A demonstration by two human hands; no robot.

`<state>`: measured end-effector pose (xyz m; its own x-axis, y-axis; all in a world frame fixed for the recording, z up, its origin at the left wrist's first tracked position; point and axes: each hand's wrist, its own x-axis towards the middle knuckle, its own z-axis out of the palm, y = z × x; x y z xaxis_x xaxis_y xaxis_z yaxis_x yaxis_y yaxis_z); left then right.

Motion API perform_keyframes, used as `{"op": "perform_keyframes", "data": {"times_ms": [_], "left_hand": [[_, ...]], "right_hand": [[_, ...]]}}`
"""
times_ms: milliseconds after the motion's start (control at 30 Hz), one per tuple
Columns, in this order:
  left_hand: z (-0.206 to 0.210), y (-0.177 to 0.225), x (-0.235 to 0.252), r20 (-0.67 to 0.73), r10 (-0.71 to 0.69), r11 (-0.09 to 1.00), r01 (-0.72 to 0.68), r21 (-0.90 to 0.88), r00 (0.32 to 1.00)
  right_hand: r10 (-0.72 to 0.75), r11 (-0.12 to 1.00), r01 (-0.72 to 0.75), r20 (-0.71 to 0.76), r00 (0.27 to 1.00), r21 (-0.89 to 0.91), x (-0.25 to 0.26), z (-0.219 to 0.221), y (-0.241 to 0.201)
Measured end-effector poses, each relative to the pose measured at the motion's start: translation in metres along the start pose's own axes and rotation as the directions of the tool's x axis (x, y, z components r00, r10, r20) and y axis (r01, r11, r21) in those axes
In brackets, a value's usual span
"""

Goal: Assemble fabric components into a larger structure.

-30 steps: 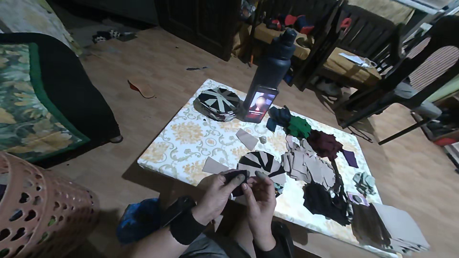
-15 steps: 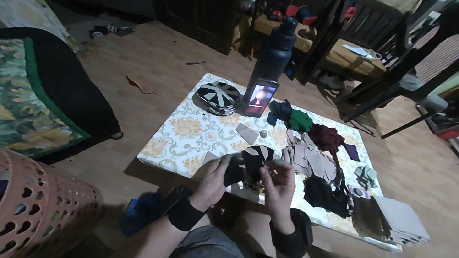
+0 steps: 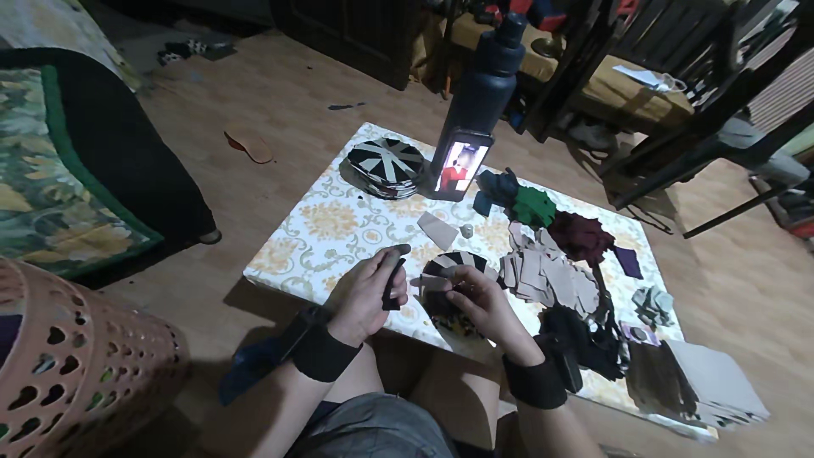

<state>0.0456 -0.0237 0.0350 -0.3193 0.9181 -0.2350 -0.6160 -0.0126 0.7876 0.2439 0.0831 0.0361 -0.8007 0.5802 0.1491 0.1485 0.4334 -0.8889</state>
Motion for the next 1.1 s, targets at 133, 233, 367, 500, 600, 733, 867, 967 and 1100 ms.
{"op": "perform_keyframes", "data": {"times_ms": [133,233,367,500,600,733,867,967,1100], "left_hand": [[0.001,0.003,-0.003,-0.090,-0.008,1.000,0.007,-0.014,0.996],[0.003,0.007,-0.004,-0.140,-0.047,0.998,0.043,-0.035,0.989],[0.000,0.009,-0.006,-0.093,-0.061,0.997,0.056,-0.060,0.994],[-0.005,0.011,-0.004,-0.057,-0.069,0.996,0.065,-0.067,0.996],[-0.011,0.006,-0.002,-0.008,0.069,0.994,-0.068,0.087,0.998],[-0.018,-0.011,0.003,0.135,0.422,0.663,-0.407,0.629,0.896],[-0.011,-0.020,0.001,0.265,0.370,0.156,-0.341,0.927,0.890],[-0.003,-0.022,0.001,0.281,0.257,0.082,-0.310,0.947,0.925],[-0.004,-0.021,0.002,0.300,0.209,0.097,-0.325,0.941,0.931]], "right_hand": [[0.001,0.998,0.000,0.016,1.000,-0.061,0.003,0.004,0.003],[0.006,0.954,-0.018,-0.043,0.999,-0.299,0.008,0.007,0.006],[0.031,0.928,-0.049,-0.056,0.998,-0.370,0.009,0.009,0.006],[-0.041,0.963,0.019,-0.078,0.996,-0.269,0.006,0.008,0.007],[-0.065,0.969,0.044,-0.083,0.994,-0.243,0.006,0.009,0.009],[-0.001,0.962,-0.018,-0.070,0.998,-0.273,0.007,0.012,0.012],[-0.015,0.956,-0.007,-0.073,0.997,-0.294,0.007,0.013,0.014],[-0.016,0.958,-0.006,-0.074,0.997,-0.286,0.008,0.013,0.015],[-0.019,0.961,-0.001,-0.070,0.997,-0.275,0.006,0.013,0.016]]}}
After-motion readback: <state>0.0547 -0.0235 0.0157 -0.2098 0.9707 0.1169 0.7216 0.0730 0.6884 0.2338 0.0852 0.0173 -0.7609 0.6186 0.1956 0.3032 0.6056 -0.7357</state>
